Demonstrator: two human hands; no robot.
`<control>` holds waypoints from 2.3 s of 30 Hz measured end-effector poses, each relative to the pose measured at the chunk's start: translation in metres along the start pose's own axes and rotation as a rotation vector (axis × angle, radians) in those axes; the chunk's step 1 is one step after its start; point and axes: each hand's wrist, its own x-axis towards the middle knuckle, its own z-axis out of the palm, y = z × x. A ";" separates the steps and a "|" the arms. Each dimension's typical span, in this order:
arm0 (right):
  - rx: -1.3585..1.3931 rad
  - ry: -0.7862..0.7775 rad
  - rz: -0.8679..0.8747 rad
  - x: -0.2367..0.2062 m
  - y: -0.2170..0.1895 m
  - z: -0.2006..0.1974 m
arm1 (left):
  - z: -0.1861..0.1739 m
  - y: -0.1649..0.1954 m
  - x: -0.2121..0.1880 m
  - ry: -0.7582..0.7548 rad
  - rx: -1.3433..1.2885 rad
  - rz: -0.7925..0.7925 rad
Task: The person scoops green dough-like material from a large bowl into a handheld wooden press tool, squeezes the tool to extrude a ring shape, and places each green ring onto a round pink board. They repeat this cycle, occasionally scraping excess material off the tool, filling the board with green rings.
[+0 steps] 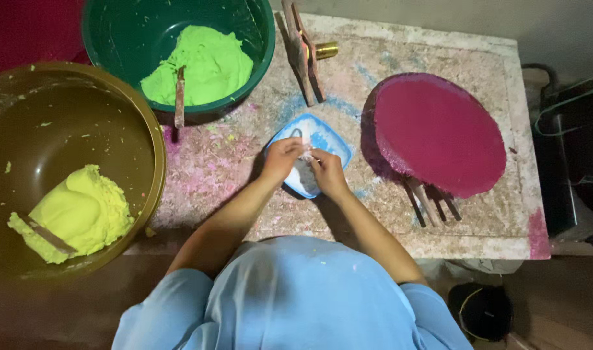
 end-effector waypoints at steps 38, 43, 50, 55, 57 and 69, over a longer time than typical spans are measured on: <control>-0.220 0.293 -0.126 -0.042 0.040 -0.033 | -0.042 0.020 -0.057 0.142 0.808 0.265; 1.246 0.803 0.588 -0.051 0.075 -0.073 | -0.049 0.021 -0.085 0.129 0.763 0.170; 1.584 1.232 0.471 -0.016 0.075 -0.093 | -0.023 0.020 -0.105 0.125 0.707 0.198; 1.209 1.271 0.634 -0.025 0.071 -0.093 | -0.038 0.034 -0.125 0.200 0.710 0.220; 1.128 1.187 0.619 -0.044 0.070 -0.093 | -0.049 0.039 -0.135 0.232 0.721 0.223; 1.134 0.402 0.617 -0.166 0.042 -0.061 | -0.060 0.073 -0.159 0.284 0.844 0.302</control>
